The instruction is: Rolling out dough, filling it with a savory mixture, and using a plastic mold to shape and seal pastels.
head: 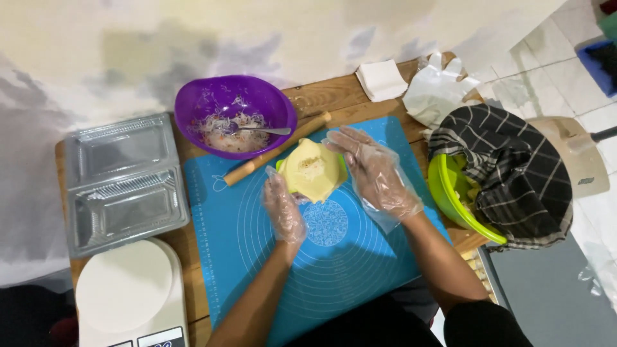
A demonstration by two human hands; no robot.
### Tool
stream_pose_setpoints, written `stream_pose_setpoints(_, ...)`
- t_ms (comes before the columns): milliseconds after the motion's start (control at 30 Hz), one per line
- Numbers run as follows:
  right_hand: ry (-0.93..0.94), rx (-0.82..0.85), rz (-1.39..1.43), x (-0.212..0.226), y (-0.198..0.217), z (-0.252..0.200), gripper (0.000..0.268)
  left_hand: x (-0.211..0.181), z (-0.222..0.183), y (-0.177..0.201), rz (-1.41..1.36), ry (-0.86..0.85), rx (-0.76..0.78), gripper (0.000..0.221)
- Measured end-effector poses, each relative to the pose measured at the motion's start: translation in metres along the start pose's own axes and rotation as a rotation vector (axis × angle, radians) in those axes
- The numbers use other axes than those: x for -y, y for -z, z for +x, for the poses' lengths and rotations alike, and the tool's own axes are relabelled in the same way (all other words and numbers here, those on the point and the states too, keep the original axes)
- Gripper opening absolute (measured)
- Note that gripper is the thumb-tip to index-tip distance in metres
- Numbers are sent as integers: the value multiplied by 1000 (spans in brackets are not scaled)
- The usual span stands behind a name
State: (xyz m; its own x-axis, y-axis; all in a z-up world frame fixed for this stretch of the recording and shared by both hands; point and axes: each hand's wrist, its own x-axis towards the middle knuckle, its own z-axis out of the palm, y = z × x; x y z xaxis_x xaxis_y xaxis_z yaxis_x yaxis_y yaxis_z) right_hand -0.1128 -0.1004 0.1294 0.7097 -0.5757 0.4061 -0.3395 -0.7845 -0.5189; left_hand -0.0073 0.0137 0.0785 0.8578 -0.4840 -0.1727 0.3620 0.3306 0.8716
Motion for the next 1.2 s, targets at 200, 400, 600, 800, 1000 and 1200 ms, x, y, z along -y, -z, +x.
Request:
stream_pose_setpoints(200, 34, -19, 76, -10, -7, -14, 38, 5, -1, -2, -3, -7, 1, 44)
stream_pose_setpoints(400, 35, -30, 49, -5, -13, -24, 41, 1, -2, -4, -6, 5, -27, 43)
stream_pose_setpoints(600, 35, -51, 145, 6, -9, -23, 46, 7, 1, -4, -1, 21, -31, 43)
stream_pose_setpoints(800, 103, -122, 75, -1, -18, -22, 43, 4, 0, -4, 9, 19, -29, 41)
stream_pose_setpoints(1000, 140, -110, 93, 5, -23, -25, 49, 2, 1, -4, 44, 66, -63, 46)
stream_pose_setpoints(1200, 156, -100, -27, 7, -15, -22, 50, 7, 1, -2, 58, 106, -87, 46)
